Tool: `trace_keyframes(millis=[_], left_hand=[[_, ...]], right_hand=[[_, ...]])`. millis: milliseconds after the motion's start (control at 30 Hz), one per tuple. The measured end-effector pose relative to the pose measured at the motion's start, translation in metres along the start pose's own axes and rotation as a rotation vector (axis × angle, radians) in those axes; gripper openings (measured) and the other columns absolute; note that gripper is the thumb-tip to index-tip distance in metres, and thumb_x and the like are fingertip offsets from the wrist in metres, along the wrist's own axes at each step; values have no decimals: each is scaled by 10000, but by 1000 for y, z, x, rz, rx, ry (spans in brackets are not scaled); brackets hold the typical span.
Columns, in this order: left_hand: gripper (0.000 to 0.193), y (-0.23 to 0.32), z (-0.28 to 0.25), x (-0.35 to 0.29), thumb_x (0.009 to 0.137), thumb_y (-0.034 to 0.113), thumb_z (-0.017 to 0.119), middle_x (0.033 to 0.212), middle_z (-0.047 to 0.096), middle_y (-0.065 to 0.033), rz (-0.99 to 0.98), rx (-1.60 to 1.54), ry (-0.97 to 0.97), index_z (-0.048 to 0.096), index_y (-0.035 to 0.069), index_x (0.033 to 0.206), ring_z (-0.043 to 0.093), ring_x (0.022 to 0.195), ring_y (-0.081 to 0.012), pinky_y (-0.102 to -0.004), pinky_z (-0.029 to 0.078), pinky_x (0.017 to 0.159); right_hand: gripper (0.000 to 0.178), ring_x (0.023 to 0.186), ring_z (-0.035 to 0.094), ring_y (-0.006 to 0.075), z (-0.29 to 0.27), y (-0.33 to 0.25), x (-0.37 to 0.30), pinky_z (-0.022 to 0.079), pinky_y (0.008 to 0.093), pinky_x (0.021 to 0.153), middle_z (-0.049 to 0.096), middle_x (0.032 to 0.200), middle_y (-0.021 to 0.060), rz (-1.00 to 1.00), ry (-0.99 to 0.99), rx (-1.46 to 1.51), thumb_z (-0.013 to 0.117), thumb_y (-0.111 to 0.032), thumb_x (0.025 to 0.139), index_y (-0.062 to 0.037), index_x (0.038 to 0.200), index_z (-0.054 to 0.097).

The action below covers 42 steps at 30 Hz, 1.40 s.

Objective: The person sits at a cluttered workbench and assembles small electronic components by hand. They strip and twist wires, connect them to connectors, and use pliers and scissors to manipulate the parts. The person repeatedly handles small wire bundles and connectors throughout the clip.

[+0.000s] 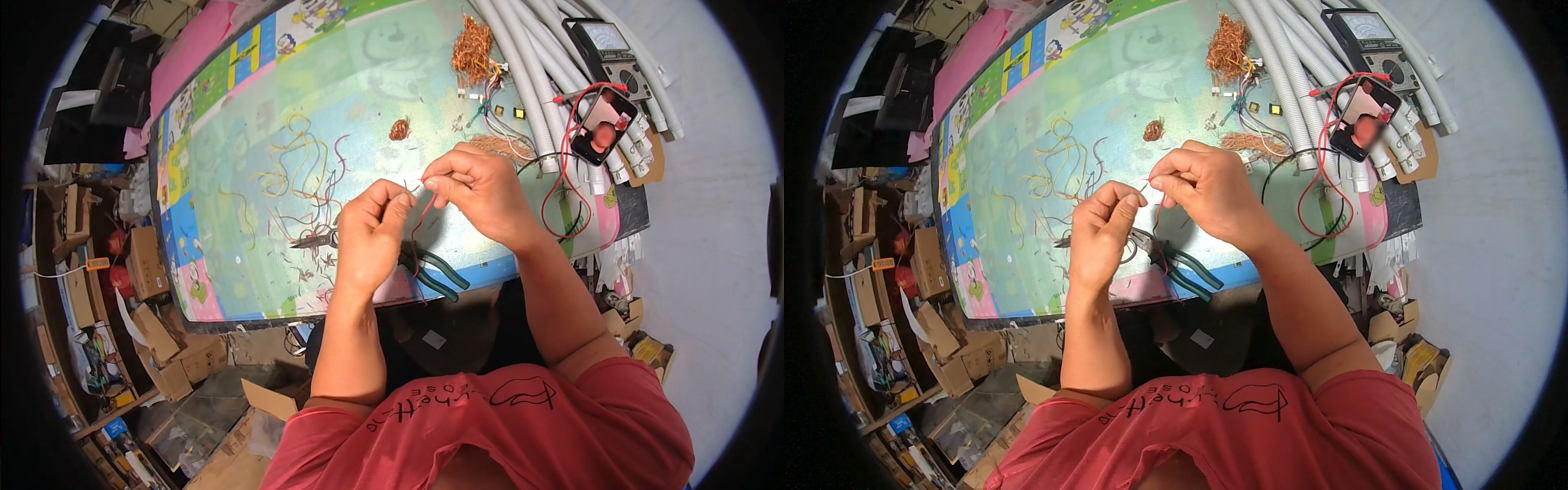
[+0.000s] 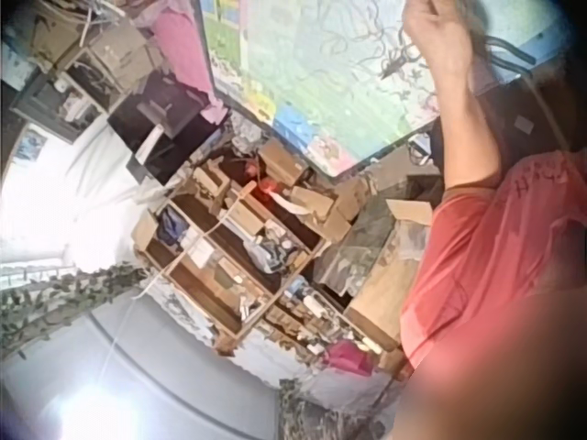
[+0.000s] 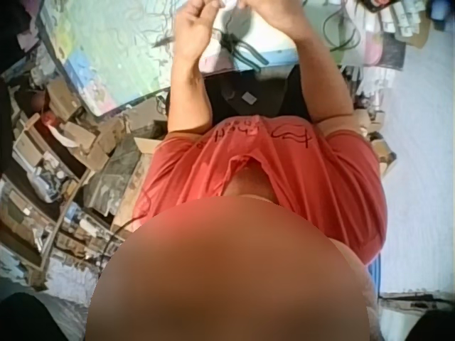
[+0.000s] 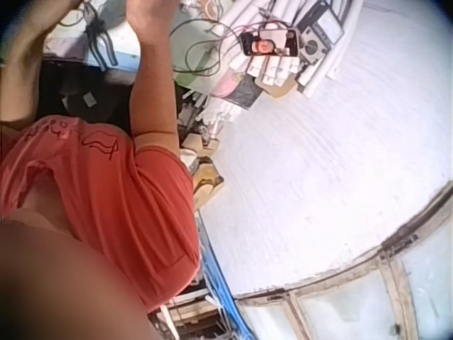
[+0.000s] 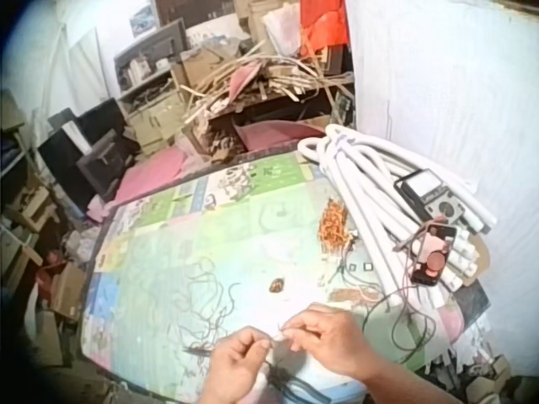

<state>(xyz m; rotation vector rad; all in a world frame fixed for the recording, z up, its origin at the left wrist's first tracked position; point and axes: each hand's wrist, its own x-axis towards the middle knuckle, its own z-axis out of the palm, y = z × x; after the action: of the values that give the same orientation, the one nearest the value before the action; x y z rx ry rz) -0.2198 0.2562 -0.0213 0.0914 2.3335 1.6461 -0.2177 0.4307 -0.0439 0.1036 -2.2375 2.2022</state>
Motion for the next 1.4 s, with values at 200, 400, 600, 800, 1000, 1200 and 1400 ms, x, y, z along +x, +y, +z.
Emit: trace_keyframes(millis=[200,400,600,800,1000,1200,1400], left_hand=[[222,-3,-10,1,940,26,485,953,650,-46,219,254,511,599,-28,1123,451,552,-34,-218,370,482],[217,0,13,-3,939,77,543,831,652,-35,274,297,170,599,-12,1129,509,569,-68,-229,419,518],[151,3,0,-1,947,145,542,571,387,49,-234,-509,-151,594,14,893,294,458,-45,-214,240,428],[161,3,6,0,938,130,539,557,341,69,-368,-727,-135,626,-5,924,240,437,-36,-206,204,413],[129,-5,16,-3,915,82,574,579,508,9,-77,-160,47,672,3,888,371,491,-27,-236,275,449],[97,0,22,-8,861,65,585,615,552,-191,176,469,68,651,5,899,533,527,-291,-361,441,551],[68,5,19,-10,843,44,569,709,586,-244,137,530,7,610,-11,842,579,664,-428,-436,455,593]], right_hand=[[58,610,612,146,-2,2,0,451,277,546,591,753,73,-40,8,-221,677,-62,831,-21,868,696],[82,628,606,179,2,1,0,455,295,564,599,765,80,-82,-23,-297,683,-89,820,-39,880,706],[91,631,626,165,6,0,-1,464,294,563,623,789,92,-71,-17,-178,674,-75,818,-24,894,671],[53,651,629,266,4,-4,-3,478,355,591,639,827,146,50,-61,-247,580,-46,854,5,865,577],[63,738,589,380,4,-2,-8,467,427,645,614,804,190,-132,-179,-345,539,-31,818,16,850,568],[121,754,598,400,1,6,-11,480,461,664,612,820,202,-199,-252,-584,524,-91,830,18,842,574],[184,745,601,427,5,12,-9,481,484,656,635,804,207,-137,-274,-674,513,-162,837,-1,789,587]])
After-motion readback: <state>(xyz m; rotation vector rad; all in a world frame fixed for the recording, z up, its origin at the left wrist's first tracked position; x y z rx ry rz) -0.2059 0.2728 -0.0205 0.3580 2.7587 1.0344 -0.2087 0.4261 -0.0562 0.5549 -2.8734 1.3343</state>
